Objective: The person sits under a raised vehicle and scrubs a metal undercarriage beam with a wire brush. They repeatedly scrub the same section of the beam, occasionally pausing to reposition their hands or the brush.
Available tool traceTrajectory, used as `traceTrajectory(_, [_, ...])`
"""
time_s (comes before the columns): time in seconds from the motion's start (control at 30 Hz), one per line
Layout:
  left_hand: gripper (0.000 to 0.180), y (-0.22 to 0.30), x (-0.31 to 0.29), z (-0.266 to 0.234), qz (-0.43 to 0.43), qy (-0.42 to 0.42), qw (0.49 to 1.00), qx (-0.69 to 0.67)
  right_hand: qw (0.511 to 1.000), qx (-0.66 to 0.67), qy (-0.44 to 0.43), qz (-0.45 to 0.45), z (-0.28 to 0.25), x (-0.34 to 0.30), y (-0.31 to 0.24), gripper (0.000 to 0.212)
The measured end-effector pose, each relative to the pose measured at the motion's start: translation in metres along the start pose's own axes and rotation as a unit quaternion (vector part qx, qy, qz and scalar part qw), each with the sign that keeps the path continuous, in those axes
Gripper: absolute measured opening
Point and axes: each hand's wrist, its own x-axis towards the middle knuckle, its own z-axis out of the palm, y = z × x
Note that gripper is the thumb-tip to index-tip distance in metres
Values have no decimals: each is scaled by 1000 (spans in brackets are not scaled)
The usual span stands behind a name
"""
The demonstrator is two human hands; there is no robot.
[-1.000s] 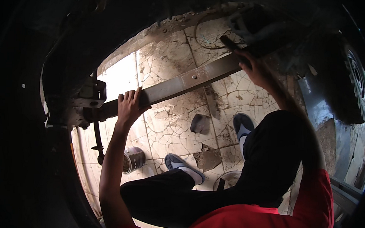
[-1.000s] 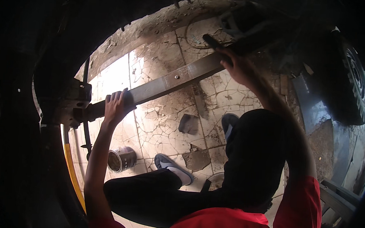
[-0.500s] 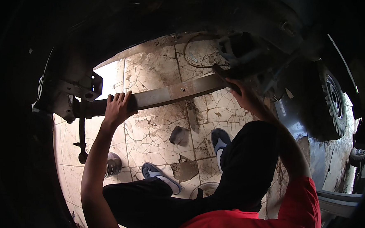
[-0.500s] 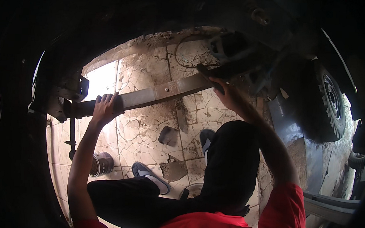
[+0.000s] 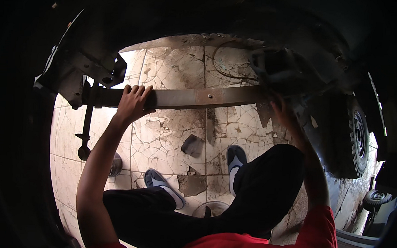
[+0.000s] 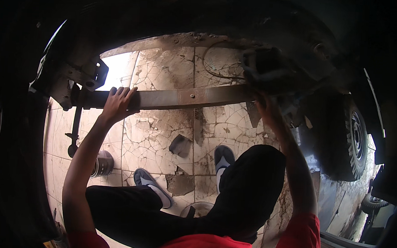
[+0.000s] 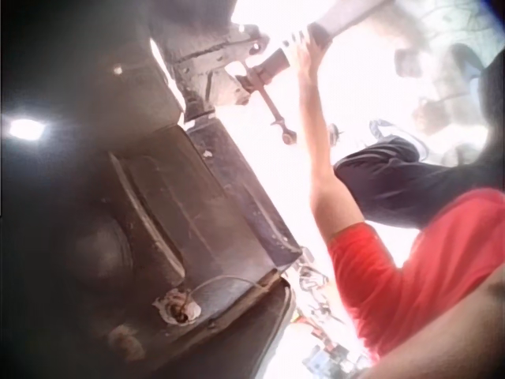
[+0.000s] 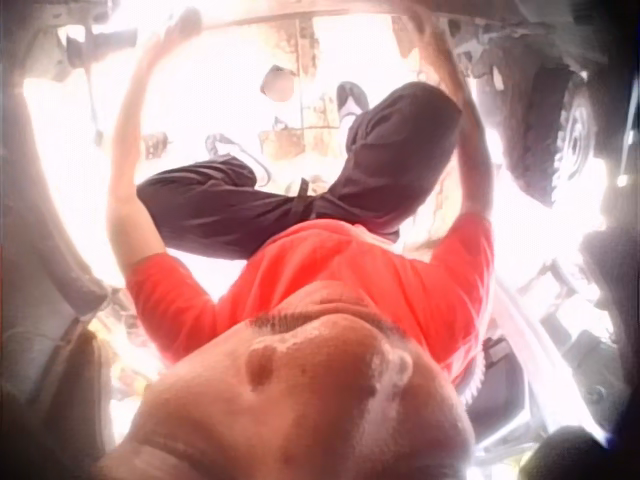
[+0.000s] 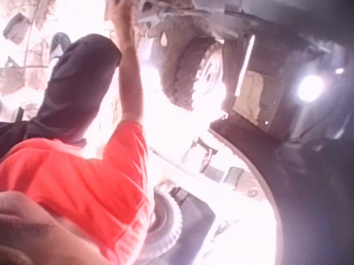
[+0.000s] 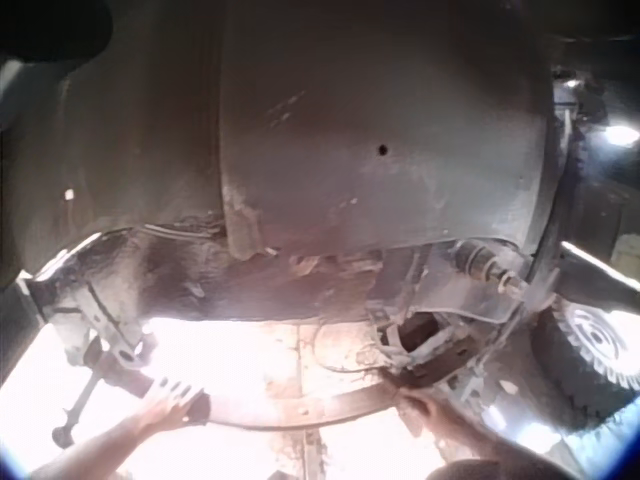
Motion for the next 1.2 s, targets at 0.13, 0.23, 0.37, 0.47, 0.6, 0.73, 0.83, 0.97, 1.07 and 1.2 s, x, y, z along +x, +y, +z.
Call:
traceTrajectory(0.13, [92,0,2,4,2,4,1000,-4,998,8,58,-33,23,31,-8,45])
traceTrajectory(0.23, [92,-5,-6,8,-4,0,1000,-6,993,105,-57,-1,31,23,-54,44])
traceTrajectory(0.37, [92,-6,-7,2,-11,-28,1000,7,995,81,-34,-37,17,-4,-32,43])
traceTrajectory(0.47, [93,-3,-1,-1,-8,-23,1000,-5,1000,31,0,-2,1,4,-12,43])
traceTrajectory(0.6, [93,1,3,4,-18,-47,999,-16,999,7,11,-30,17,31,-15,44])
traceTrajectory(0.73, [93,-4,-5,1,-11,-18,1000,12,993,91,-71,-15,31,10,-35,44])
traceTrajectory(0.83, [92,-3,-4,-3,-18,-23,1000,5,999,14,-33,-12,8,17,-9,47])
traceTrajectory(0.97, [92,2,1,-1,-15,-27,999,-8,999,25,37,-6,25,34,-2,45])
traceTrajectory(1.07, [93,-3,0,1,-13,-28,1000,-1,996,78,2,-45,44,23,-31,45])
traceTrajectory(1.2, [94,-3,-3,-1,-8,-14,1000,7,992,94,-64,-62,11,8,-23,46])
